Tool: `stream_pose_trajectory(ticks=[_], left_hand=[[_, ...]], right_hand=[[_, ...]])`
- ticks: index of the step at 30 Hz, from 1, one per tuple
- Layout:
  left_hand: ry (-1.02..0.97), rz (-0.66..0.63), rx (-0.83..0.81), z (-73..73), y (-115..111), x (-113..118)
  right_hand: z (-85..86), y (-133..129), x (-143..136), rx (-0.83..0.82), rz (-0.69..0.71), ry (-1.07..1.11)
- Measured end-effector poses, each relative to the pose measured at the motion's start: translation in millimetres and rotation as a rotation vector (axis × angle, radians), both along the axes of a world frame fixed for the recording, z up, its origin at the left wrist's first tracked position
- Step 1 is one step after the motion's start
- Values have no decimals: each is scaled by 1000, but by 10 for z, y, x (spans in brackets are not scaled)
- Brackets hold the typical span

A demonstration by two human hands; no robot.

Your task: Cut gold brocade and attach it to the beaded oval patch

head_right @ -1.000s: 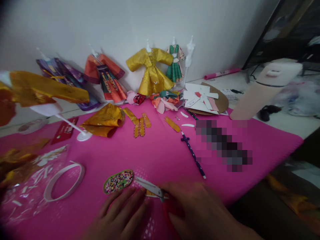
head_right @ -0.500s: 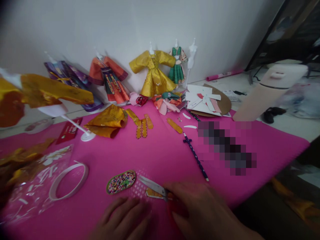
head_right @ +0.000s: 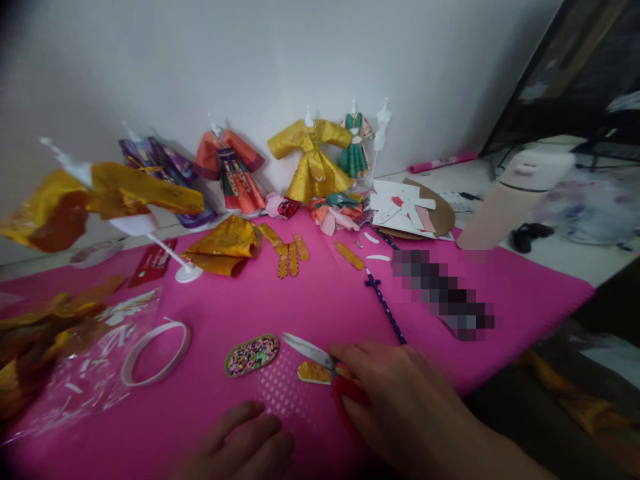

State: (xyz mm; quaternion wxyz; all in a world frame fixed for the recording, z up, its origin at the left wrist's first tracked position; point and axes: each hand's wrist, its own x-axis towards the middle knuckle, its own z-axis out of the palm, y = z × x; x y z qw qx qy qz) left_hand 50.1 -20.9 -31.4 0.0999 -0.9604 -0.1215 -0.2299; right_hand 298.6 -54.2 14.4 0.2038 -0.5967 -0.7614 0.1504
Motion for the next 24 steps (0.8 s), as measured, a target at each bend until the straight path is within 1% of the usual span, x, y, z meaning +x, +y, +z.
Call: stream_pose_trajectory(ticks=[3, 7, 10, 12, 14, 16, 18, 21, 24], left_hand=[[7, 19, -1, 89, 9, 75], [2, 85, -26, 199, 31, 128], [20, 95, -57, 237, 55, 147], [51, 99, -66, 248, 77, 154], [103, 136, -76, 258, 113, 143], [141, 173, -104, 267, 172, 94], [122, 197, -134, 267, 257, 2], [55, 268, -137, 232, 404, -176], [14, 367, -159, 147, 511, -321]], right_hand=[[53, 23, -53, 18, -1, -91], [167, 39, -128, 0, 21, -254], [237, 10, -172, 7, 28, -344], [245, -30, -189, 39, 18, -383], [230, -80, -200, 84, 12, -413], [221, -133, -211, 141, 18, -415], [248, -190, -228, 169, 21, -397], [353, -284, -273, 125, 10, -367], [444, -390, -317, 96, 47, -368]])
